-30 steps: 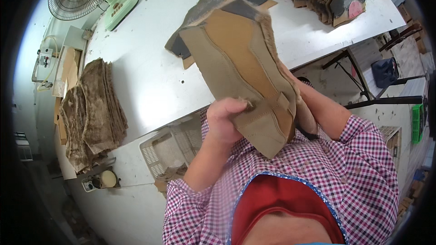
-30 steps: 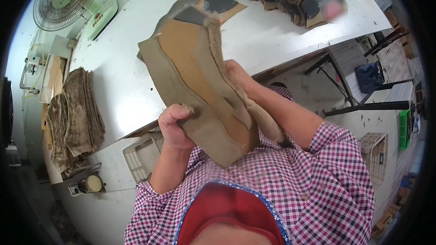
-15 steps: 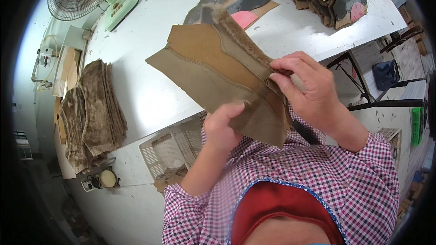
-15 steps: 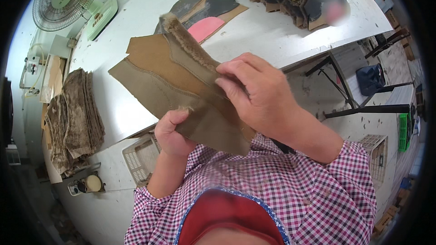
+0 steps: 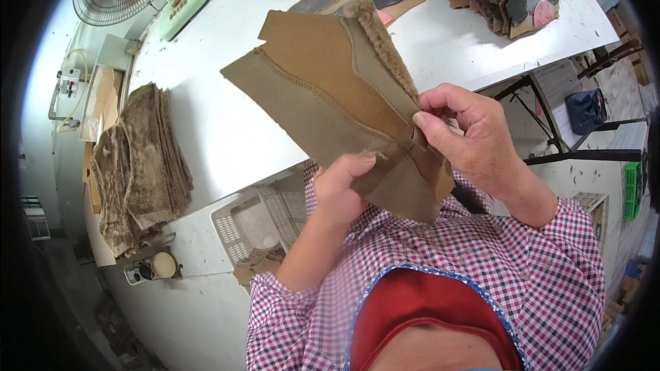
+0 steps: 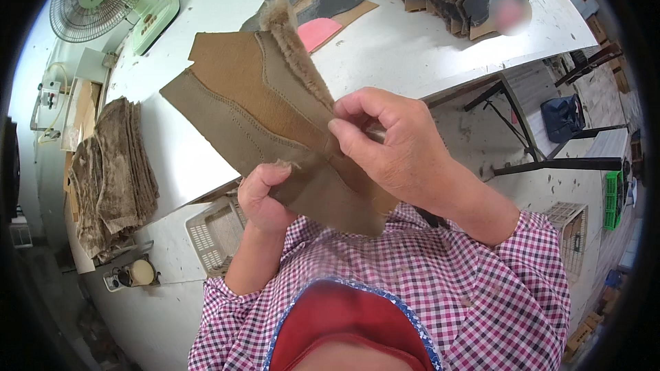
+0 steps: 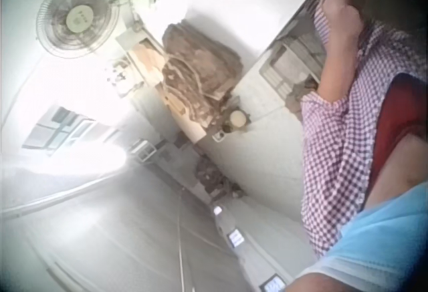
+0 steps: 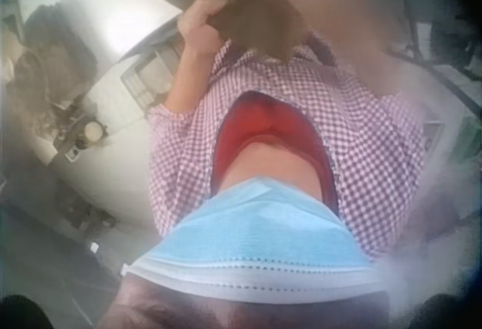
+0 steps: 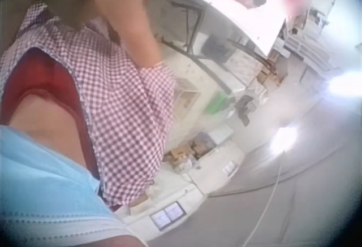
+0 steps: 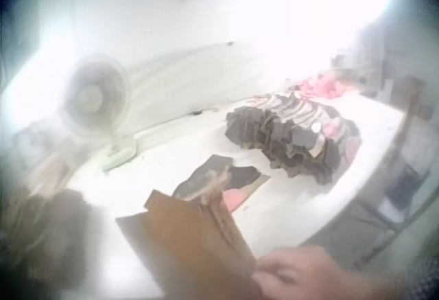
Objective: The person repeatedly picks up a stack of brown fabric pieces with a cardboard backing, flips them over, and rubs the surface with both hands. The person places the stack back on the table and repeats the same handling sequence multiple times.
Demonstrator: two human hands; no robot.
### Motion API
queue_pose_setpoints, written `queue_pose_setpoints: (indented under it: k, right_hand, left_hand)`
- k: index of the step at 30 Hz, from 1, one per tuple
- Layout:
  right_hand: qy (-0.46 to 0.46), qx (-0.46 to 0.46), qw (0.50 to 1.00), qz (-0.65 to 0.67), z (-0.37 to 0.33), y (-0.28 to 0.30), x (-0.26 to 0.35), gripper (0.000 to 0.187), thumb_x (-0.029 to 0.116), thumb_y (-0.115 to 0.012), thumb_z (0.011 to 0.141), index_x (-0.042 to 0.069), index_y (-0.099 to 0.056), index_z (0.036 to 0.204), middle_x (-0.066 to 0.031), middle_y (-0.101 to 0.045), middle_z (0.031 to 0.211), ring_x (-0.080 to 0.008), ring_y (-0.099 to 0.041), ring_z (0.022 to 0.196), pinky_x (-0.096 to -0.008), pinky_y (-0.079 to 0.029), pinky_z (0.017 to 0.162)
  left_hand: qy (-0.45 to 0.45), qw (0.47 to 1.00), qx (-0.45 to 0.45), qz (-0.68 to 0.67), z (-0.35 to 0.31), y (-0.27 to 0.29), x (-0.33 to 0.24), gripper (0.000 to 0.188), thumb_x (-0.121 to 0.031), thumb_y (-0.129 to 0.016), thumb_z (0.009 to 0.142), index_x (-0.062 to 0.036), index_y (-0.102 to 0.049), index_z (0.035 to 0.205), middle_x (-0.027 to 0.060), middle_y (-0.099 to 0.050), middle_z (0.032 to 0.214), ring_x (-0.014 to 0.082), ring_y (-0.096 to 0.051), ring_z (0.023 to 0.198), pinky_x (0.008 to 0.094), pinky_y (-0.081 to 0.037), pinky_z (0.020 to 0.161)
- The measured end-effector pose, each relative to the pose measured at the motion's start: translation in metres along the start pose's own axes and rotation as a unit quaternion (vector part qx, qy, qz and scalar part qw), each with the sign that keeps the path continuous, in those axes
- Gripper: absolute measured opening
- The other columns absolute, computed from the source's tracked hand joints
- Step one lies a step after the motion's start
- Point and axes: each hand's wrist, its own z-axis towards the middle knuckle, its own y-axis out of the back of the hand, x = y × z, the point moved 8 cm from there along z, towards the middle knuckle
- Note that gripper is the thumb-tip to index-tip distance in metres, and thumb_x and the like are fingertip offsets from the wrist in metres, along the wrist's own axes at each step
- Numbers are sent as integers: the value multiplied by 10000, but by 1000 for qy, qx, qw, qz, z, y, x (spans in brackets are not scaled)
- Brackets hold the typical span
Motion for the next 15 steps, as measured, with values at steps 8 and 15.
queue_pose_setpoints:
  k: [8, 15]
  right_hand:
    - [28, 3, 1000, -12, 5, -5, -5, 62, 28, -559, 905, -23, -546, 937, -72, -591, 766, -113, -522, 666, -257, -436, 596]
    - [64, -30, 996, -47, 15, -1, 1, 74, 48, -557, 911, -21, -530, 923, -95, -572, 745, -158, -525, 654, -269, -433, 589]
  left_hand:
    - [-65, 994, 57, -63, 8, -10, -9, 497, -192, -534, 859, 79, -465, 1271, 179, -563, 1237, 299, -562, 1133, 404, -454, 970]
    - [-30, 968, -5, 249, 5, -9, -12, 451, -77, -719, 811, 38, -534, 1206, 100, -633, 1109, 170, -612, 975, 293, -496, 834]
